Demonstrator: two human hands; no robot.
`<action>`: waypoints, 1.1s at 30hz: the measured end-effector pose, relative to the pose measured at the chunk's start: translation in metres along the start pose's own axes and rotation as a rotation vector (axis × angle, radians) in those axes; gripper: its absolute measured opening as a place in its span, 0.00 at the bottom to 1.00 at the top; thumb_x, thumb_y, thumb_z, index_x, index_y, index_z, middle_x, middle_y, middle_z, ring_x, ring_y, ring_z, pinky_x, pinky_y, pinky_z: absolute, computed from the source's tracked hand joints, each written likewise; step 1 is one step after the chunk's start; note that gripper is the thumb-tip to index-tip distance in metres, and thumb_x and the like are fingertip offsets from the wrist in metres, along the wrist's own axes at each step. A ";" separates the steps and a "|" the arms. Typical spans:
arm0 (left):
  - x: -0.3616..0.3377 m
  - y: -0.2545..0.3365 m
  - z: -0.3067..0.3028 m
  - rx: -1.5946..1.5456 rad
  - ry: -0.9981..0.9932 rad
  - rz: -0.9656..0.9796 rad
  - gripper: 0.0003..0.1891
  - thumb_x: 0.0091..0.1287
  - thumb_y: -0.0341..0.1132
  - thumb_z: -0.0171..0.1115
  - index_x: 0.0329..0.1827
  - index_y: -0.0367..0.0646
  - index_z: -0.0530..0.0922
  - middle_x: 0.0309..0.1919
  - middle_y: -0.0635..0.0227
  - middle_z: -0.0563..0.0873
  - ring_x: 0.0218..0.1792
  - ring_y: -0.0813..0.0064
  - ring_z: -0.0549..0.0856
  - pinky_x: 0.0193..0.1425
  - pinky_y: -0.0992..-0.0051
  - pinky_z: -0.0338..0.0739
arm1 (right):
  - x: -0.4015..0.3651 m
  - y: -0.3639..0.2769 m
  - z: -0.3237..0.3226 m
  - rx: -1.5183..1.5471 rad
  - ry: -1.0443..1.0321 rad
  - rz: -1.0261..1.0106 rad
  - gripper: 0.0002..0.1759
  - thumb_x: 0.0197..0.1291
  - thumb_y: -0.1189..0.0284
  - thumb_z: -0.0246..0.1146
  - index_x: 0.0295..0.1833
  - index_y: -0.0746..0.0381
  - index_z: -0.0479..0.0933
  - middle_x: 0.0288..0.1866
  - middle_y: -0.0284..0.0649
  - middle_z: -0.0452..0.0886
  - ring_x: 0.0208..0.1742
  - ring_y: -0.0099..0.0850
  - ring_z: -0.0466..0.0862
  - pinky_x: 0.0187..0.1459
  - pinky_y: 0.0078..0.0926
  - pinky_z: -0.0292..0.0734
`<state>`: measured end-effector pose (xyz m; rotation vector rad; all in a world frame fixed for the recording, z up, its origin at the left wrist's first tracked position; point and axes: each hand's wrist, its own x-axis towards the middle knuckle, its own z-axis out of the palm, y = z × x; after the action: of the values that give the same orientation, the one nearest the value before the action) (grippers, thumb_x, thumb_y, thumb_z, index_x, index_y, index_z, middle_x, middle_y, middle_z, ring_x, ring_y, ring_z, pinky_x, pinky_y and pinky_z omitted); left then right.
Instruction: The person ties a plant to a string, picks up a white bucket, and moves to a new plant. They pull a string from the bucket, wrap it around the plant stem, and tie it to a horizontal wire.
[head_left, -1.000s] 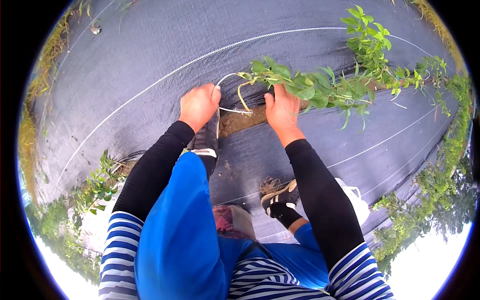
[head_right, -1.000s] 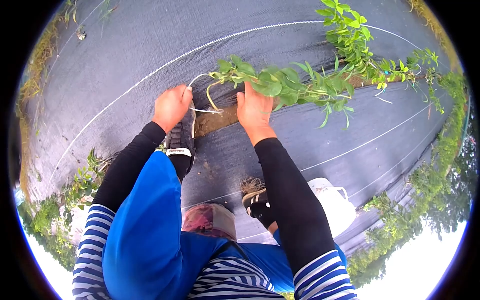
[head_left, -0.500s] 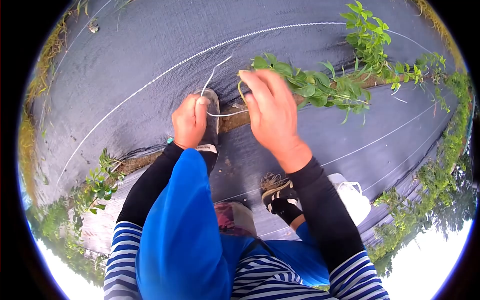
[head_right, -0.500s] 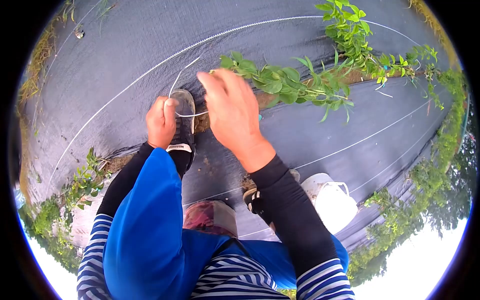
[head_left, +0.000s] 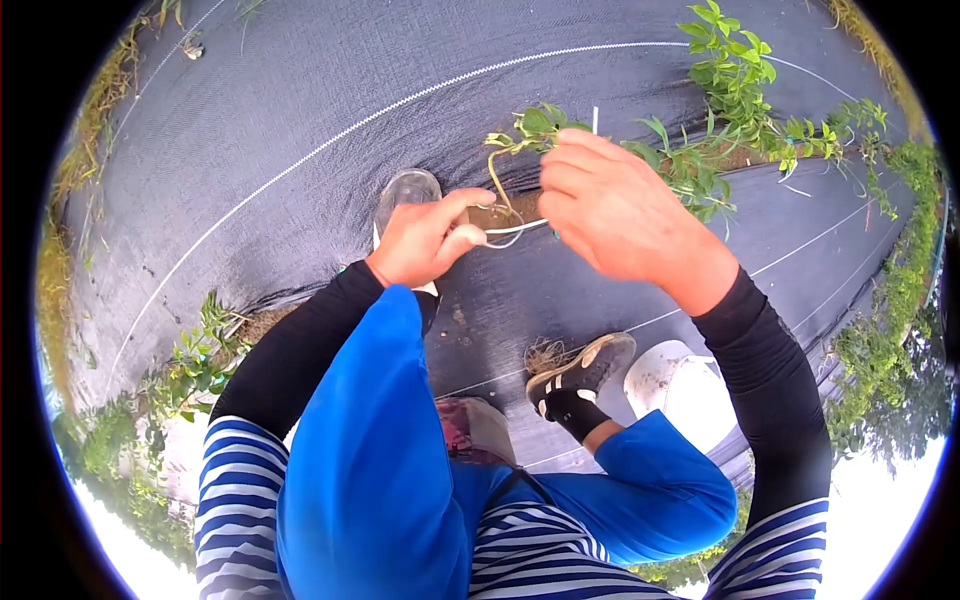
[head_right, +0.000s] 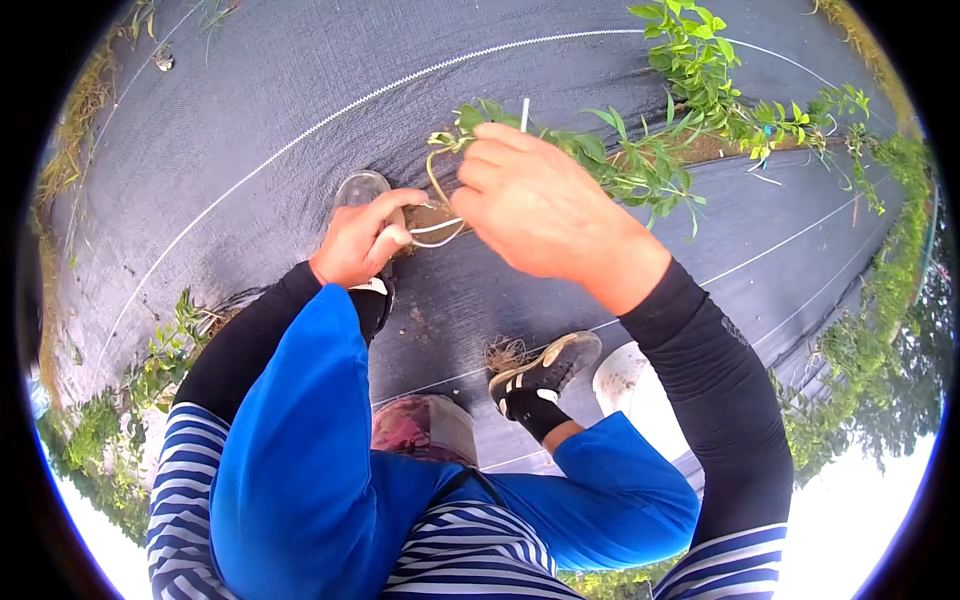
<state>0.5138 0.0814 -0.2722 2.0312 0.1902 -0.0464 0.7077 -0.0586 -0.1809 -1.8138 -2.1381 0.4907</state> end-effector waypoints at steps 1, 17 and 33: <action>0.000 -0.005 0.006 -0.103 0.051 -0.094 0.15 0.67 0.42 0.56 0.52 0.46 0.76 0.25 0.62 0.80 0.27 0.62 0.82 0.32 0.68 0.75 | -0.007 0.001 -0.002 -0.006 -0.003 0.039 0.05 0.43 0.73 0.61 0.23 0.62 0.73 0.28 0.40 0.72 0.43 0.37 0.74 0.54 0.34 0.69; 0.020 -0.068 0.051 0.691 -0.064 0.026 0.09 0.57 0.41 0.61 0.28 0.47 0.75 0.22 0.67 0.81 0.26 0.65 0.83 0.29 0.66 0.76 | -0.085 -0.131 0.045 0.227 -0.195 0.339 0.05 0.43 0.72 0.57 0.28 0.58 0.70 0.25 0.36 0.70 0.29 0.33 0.76 0.28 0.28 0.74; 0.016 -0.078 0.059 0.675 0.101 0.096 0.05 0.55 0.36 0.58 0.24 0.47 0.76 0.21 0.69 0.82 0.24 0.69 0.84 0.28 0.70 0.76 | 0.102 -0.019 -0.052 -0.221 -0.118 0.223 0.05 0.53 0.72 0.59 0.35 0.59 0.77 0.34 0.42 0.82 0.34 0.43 0.83 0.32 0.41 0.76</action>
<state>0.5209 0.0646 -0.3700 2.7159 0.1507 0.0618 0.6964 0.0430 -0.1253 -2.2129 -2.1495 0.4358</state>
